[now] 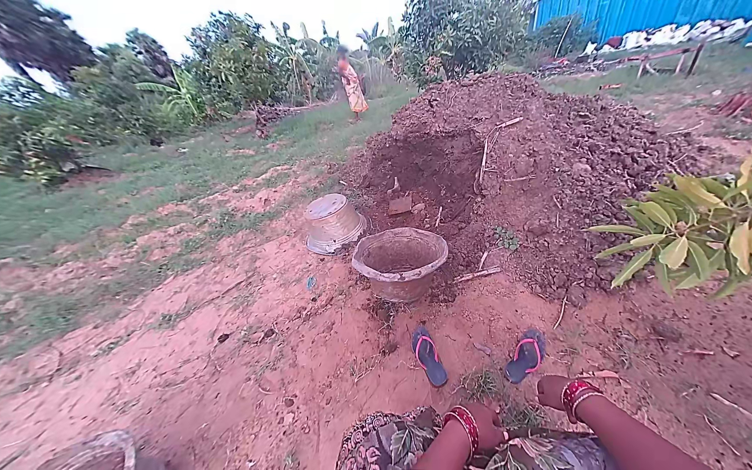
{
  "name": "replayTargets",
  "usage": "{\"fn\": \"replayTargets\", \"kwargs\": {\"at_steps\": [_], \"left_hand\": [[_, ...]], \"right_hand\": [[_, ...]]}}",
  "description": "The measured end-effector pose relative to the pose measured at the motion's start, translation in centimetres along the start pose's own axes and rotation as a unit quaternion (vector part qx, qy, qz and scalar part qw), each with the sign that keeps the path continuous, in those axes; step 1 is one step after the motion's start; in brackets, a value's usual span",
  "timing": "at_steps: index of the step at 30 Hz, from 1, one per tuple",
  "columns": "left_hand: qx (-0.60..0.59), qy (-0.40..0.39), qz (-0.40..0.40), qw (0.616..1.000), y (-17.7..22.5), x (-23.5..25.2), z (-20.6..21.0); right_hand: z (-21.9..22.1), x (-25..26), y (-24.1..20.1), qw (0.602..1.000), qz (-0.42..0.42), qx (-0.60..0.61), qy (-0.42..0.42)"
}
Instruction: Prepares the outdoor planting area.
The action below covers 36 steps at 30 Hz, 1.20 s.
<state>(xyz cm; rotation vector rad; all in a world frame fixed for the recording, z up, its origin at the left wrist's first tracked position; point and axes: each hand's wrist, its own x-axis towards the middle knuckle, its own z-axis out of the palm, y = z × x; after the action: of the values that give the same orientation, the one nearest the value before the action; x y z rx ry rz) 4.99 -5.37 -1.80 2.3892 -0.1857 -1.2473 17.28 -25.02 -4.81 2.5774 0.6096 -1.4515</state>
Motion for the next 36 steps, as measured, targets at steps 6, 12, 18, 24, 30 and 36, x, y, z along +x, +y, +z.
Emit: {"fn": "replayTargets", "kwargs": {"at_steps": [6, 12, 18, 24, 30, 36], "left_hand": [[0.003, 0.007, 0.006, 1.0, 0.21, 0.13, 0.15], [0.005, 0.004, 0.007, 1.0, 0.2, 0.19, 0.07], [0.005, 0.004, 0.01, 1.0, 0.1, 0.36, 0.16], [0.005, 0.002, 0.009, 1.0, 0.2, 0.15, 0.08], [0.001, -0.004, 0.006, 1.0, 0.42, -0.2, 0.03], [0.007, 0.002, 0.008, 1.0, 0.28, 0.23, -0.36]], "right_hand": [[0.05, -0.22, 0.05, 1.0, 0.0, -0.003, -0.003], [-0.01, -0.45, -0.03, 1.0, 0.006, 0.004, -0.003], [-0.11, -0.48, -0.11, 1.0, 0.0, 0.005, -0.005], [-0.09, -0.38, -0.12, 1.0, 0.002, 0.006, -0.007], [-0.02, -0.59, -0.21, 1.0, 0.002, 0.008, -0.005], [-0.57, -0.61, 0.02, 1.0, 0.003, 0.008, 0.002]]}}
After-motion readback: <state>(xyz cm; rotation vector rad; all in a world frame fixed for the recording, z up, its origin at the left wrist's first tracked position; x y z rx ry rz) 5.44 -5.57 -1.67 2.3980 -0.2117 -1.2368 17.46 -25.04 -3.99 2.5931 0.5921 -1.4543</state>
